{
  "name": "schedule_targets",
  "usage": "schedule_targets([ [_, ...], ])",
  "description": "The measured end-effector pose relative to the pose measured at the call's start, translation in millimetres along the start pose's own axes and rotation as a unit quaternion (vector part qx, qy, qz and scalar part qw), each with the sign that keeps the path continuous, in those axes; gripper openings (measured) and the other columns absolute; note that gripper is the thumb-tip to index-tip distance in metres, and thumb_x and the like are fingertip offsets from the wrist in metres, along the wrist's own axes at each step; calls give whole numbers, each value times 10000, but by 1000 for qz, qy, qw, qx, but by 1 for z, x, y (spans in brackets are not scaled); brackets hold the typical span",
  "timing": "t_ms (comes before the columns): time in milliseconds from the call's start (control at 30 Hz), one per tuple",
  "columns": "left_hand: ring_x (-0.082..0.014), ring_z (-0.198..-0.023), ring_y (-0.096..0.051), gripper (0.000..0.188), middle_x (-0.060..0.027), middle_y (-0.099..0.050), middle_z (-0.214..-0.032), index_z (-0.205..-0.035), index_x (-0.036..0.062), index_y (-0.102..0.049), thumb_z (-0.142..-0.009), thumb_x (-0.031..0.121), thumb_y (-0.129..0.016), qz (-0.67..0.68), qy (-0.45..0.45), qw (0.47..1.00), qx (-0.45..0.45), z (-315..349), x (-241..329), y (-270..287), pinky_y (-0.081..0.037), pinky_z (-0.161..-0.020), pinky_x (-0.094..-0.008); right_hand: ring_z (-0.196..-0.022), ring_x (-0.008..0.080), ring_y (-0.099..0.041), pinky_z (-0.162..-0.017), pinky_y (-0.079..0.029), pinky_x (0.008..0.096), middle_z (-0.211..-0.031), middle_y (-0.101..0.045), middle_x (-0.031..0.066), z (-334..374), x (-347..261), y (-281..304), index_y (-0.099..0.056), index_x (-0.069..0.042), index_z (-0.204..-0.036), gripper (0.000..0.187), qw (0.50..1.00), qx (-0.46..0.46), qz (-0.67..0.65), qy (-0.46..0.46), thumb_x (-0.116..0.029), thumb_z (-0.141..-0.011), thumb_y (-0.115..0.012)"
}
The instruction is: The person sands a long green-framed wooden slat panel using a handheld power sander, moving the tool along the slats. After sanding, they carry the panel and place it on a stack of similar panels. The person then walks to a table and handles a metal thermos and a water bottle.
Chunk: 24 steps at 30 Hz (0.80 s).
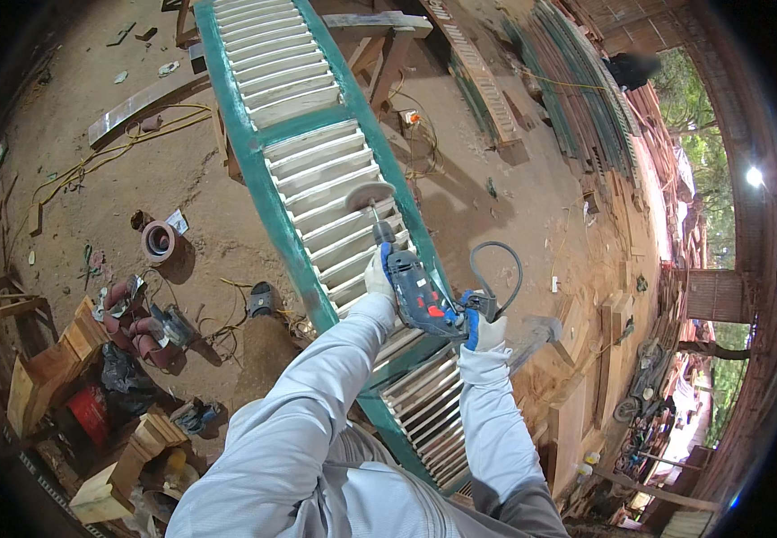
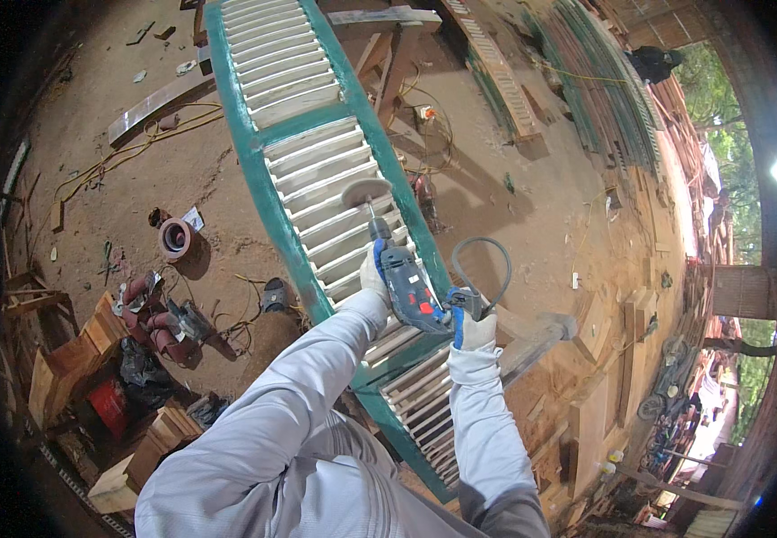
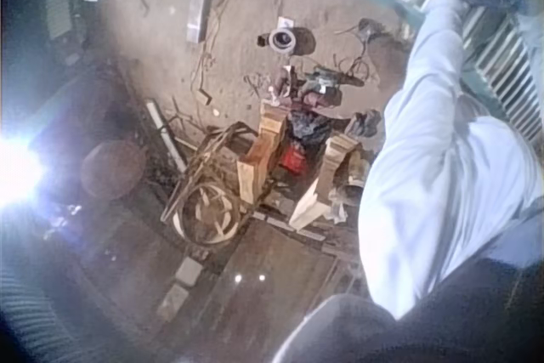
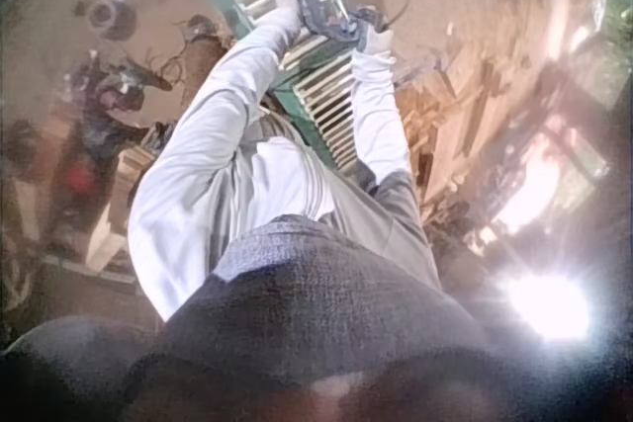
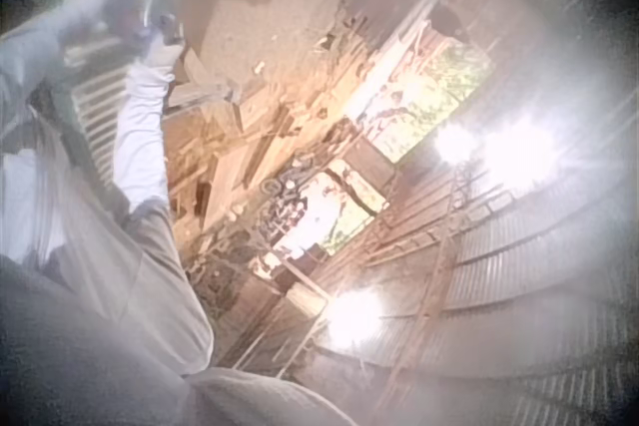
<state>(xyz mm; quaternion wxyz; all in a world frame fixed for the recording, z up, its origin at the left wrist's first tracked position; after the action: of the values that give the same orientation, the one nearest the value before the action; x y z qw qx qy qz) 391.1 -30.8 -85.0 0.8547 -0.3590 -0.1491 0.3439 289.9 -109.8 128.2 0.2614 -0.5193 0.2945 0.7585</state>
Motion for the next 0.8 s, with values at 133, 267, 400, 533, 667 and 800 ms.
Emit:
schedule_targets([
  [133, -216, -689, -653, 382, -65, -687, -858, -980, 137, -661, -912, 506, -589, -40, -21, 999, 18, 0, -4, -20, -559, -669, -403, -628, 101, -622, -569, -498, 233, -824, -688, 52, -6, -3, 12, -682, -20, -991, 119, 997, -1, 73, 31, -30, -883, -634],
  [267, -236, -707, -657, 344, -64, -676, -828, -939, 161, -641, -916, 497, -576, 13, -2, 1000, -27, -32, -13, -15, -559, -670, -420, -638, 108, -620, -585, -499, 229, -815, -676, 54, -1, -22, -6, -666, -18, -983, 132, 996, -43, 2, 82, -8, -868, -600],
  [400, -268, -687, -658, 352, -77, -661, -790, -874, 168, -598, -925, 512, -545, 77, 41, 996, -35, -37, -34, 21, -569, -664, -450, -681, 125, -648, -604, -519, 248, -836, -683, 71, 0, -6, -5, -660, -8, -1011, 174, 997, -65, 44, 21, 25, -855, -592],
  [533, -242, -698, -662, 334, -80, -677, -825, -937, 151, -631, -926, 481, -580, 53, 12, 998, -20, -23, -27, -4, -566, -679, -423, -809, 148, -683, -693, -547, 274, -906, -705, 85, -7, 3, 11, -668, 11, -1045, 201, 999, -19, 36, 37, 30, -858, -596],
  [667, -206, -721, -658, 318, -74, -685, -861, -987, 129, -657, -938, 436, -592, -3, -38, 998, -58, -39, 9, -27, -559, -708, -396, -669, 208, -663, -636, -560, 309, -835, -679, 153, -3, -12, -9, -616, -4, -973, 96, 989, 7, 42, 139, -37, -890, -580],
  [800, -208, -715, -655, 298, -59, -678, -849, -959, 145, -640, -943, 436, -579, -2, -15, 999, -35, -9, 4, -26, -561, -700, -402, -676, 218, -664, -642, -567, 329, -840, -683, 170, 6, -7, 3, -603, -15, -1014, 140, 997, -5, 66, 31, -77, -889, -588],
])
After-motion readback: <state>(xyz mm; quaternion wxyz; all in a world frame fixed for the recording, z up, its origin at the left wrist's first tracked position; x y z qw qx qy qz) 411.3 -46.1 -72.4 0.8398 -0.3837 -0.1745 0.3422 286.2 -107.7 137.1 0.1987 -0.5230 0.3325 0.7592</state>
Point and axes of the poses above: each hand's wrist, its own z-axis away from the middle knuckle, its own y-axis out of the back of the hand, x = y × z, the point moved 7 cm from there along -z, towards the middle knuckle
